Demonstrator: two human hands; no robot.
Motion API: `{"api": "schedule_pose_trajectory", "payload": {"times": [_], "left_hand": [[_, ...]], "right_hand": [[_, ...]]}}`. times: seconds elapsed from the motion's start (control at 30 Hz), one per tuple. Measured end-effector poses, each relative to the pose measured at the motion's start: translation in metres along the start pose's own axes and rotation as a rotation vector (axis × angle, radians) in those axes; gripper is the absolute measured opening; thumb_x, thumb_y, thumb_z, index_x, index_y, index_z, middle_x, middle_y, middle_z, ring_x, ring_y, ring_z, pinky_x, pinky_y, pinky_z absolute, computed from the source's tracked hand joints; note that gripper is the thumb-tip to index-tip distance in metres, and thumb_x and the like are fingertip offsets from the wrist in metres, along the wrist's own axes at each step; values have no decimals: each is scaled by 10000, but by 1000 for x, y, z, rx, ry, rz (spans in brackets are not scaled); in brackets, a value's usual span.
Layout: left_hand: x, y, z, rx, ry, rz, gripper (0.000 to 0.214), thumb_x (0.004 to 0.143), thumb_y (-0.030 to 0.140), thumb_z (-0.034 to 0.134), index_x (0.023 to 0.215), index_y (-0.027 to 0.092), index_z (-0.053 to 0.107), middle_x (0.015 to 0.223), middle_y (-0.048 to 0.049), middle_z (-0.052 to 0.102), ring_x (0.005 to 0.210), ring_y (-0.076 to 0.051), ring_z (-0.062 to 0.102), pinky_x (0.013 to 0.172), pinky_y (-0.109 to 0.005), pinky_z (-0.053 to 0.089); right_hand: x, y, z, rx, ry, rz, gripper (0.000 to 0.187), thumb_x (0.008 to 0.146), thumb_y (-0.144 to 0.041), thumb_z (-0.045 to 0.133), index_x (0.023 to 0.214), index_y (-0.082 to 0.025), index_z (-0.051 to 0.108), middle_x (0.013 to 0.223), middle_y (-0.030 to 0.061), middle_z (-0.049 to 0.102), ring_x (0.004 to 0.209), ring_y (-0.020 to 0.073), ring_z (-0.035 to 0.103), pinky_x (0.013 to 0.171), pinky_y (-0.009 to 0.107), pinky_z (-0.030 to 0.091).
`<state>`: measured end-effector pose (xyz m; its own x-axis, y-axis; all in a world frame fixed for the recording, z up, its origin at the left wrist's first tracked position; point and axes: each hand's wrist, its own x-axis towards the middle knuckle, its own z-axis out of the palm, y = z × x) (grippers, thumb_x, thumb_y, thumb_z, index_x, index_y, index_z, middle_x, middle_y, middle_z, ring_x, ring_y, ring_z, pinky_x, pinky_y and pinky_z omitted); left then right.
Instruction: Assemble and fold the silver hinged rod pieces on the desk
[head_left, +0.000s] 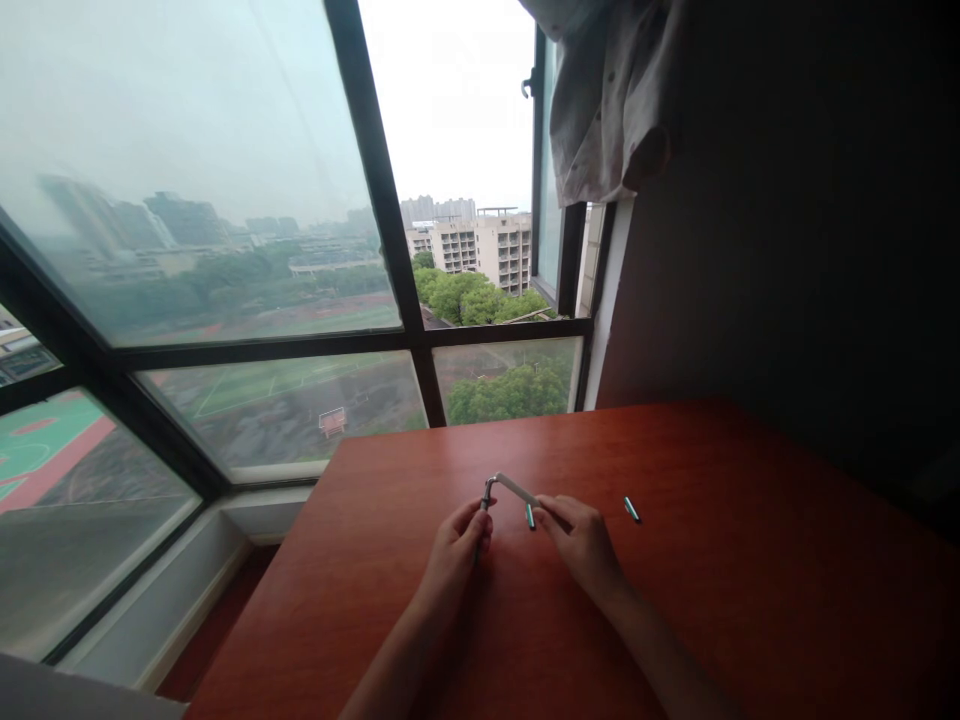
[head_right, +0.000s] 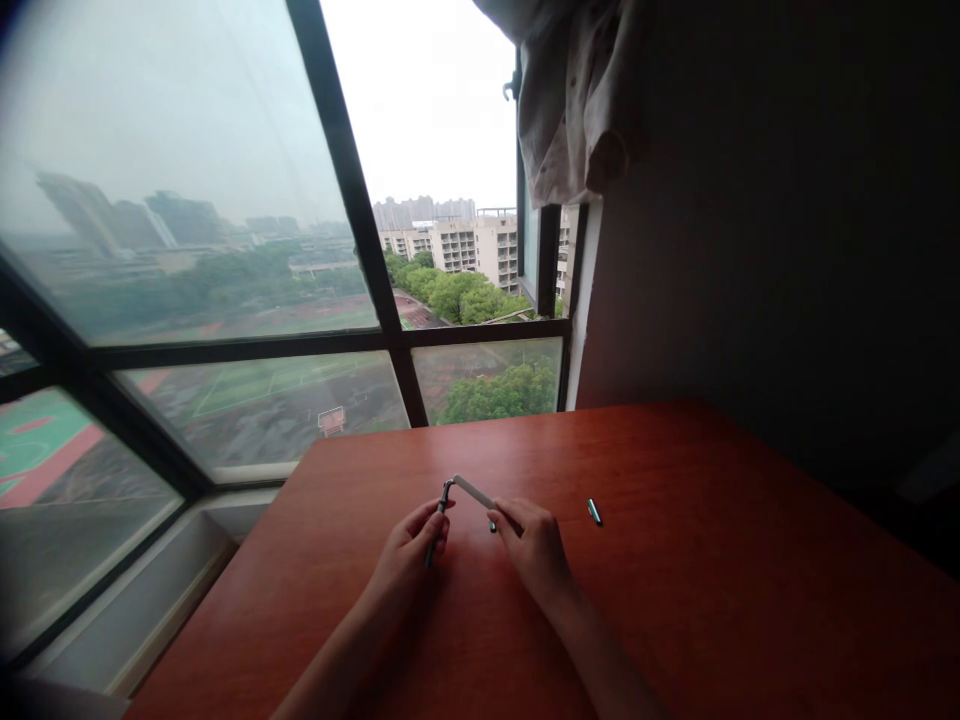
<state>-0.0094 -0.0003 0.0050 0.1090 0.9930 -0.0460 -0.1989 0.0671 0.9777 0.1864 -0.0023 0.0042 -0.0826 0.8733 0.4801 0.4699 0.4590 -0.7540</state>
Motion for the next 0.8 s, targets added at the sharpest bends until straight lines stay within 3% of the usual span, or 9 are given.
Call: {"api": "schedule_pose_trajectory", "payload": {"times": [0.17,0.3,0.47,0.8], "left_hand": [[1,-4,-1,-33,-39,3,479,761,458,686,1106,127,653,670,9,503,540,-81,429,487,-200,284],[0,-2,-1,20,-44,62,428,764,435,693,1068,135,674,672,6,529,555,-90,437,514,-209,320],[-2,6,-1,136,42,158,417,695,441,745,981,138,722,722,-35,625,691,-162,531,658,-273,433],[-1,7,-10,335,164,322,346,771,421,670,1006,175,728,900,-73,705,809,-212,609,734,-299,478]], "right_hand": [[1,-2,-1,51,-38,68,334,925,-386,473,791,-174,693,751,72,688,715,206,631,654,275,440],[1,-3,1,211,-96,215,439,917,-475,451,652,-166,613,594,28,601,540,146,553,522,245,380],[0,-3,3,597,-234,444,481,846,-600,490,819,-138,620,579,-10,568,361,64,383,363,203,229],[0,-4,3,704,-282,484,468,809,-590,554,814,-128,625,516,-45,522,343,39,316,354,200,171]]}}
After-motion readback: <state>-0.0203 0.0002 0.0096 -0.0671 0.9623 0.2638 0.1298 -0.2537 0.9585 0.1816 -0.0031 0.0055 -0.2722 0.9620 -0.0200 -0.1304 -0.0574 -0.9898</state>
